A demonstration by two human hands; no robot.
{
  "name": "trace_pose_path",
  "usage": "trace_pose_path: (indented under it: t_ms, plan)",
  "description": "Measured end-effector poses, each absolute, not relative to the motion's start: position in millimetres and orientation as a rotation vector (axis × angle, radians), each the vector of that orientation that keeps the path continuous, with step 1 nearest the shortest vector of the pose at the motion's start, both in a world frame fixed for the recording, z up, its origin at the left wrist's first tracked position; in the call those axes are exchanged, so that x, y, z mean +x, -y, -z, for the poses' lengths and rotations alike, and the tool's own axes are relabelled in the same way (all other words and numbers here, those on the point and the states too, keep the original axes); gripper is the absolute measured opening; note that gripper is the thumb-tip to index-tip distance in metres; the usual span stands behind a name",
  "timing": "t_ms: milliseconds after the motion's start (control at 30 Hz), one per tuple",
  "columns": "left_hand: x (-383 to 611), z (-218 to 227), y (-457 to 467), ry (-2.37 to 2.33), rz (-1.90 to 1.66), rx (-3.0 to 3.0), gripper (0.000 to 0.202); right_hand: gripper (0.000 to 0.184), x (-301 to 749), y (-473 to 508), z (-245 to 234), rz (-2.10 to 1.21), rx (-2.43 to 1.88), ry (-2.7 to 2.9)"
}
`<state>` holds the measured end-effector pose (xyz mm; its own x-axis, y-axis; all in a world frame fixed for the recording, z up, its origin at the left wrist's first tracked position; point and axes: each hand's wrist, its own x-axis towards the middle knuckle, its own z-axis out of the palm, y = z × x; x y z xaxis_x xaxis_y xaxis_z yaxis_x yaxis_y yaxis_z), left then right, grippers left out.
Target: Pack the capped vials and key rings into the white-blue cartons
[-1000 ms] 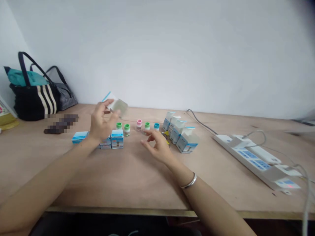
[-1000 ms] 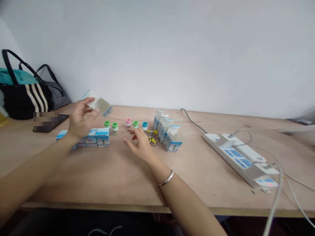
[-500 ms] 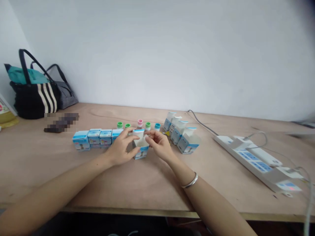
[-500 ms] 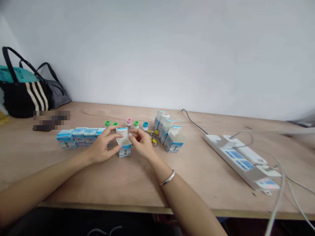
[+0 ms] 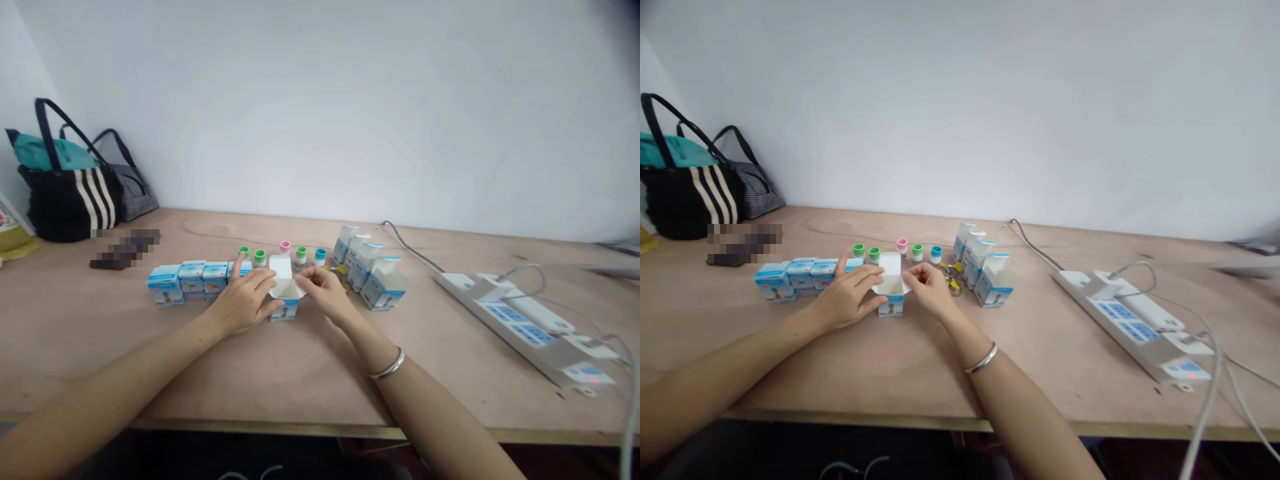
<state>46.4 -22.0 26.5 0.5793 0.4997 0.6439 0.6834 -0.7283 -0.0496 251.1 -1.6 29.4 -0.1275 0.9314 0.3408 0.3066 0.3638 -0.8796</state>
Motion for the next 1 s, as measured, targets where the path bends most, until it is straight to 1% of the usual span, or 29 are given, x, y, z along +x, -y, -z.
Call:
trace_pose_path:
  t_ms: [33, 100, 167, 200, 267, 367, 467, 600, 667, 733, 833, 900, 1000]
  plan:
    - [47.4, -26.8, 22.4, 0.974, 0.899, -2.519, 0.028, 0.018, 254.7, -3.5, -30.5, -0.628, -1.154, 1.716]
    - [48.2, -27.4, 23.2, 0.973, 0.912, -2.524, 0.025, 0.015, 263.8, -16.7, -33.9, -0.175, -1.257, 1.823]
    - [47.7, -27.3, 23.7, 0.974, 0.931, -2.538, 0.023, 0.02, 273.4, -30.9, -37.2, 0.245, -1.382, 1.875]
    - [47.0, -26.9, 23.7, 0.979, 0.944, -2.545, 0.022, 0.022, 277.5, -37.3, -38.2, 0.38, -1.448, 1.893]
    - [45.6, -25.3, 23.2, 0.993, 0.974, -2.557, 0.021, 0.021, 283.3, -46.8, -37.5, 0.514, -1.573, 1.922]
    - [43.9, -20.7, 22.0, 1.022, 1.016, -2.59, 0.024, 0.015, 286.9, -52.0, -32.8, 0.494, -1.68, 1.939]
    - [43.7, -15.4, 20.4, 1.042, 1.063, -2.632, 0.027, 0.013, 289.3, -48.7, -34.3, 0.415, -1.638, 1.908]
    - [44.3, -11.6, 18.1, 1.028, 1.129, -2.626, 0.02, 0.015, 289.1, -33.2, -53.7, 0.36, -1.288, 1.688]
    - [44.1, -11.6, 17.3, 1.016, 1.136, -2.613, 0.02, 0.017, 282.8, -20.6, -63.0, 0.247, -1.047, 1.649]
    - [43.5, -12.3, 17.0, 1.016, 1.14, -2.599, 0.022, 0.022, 272.4, -6.6, -67.4, 0.08, -0.88, 1.693]
    - [42.3, -13.0, 17.1, 1.043, 1.151, -2.572, 0.024, 0.031, 257.2, 10.8, -67.1, -0.075, -0.8, 1.873]
    - [41.7, -13.0, 16.9, 1.056, 1.159, -2.565, 0.025, 0.032, 251.7, 17.0, -66.3, -0.097, -0.797, 2.006]
    - [41.2, -12.3, 15.6, 1.058, 1.185, -2.564, 0.026, 0.029, 250.9, 18.4, -66.9, -0.104, -0.798, 2.092]
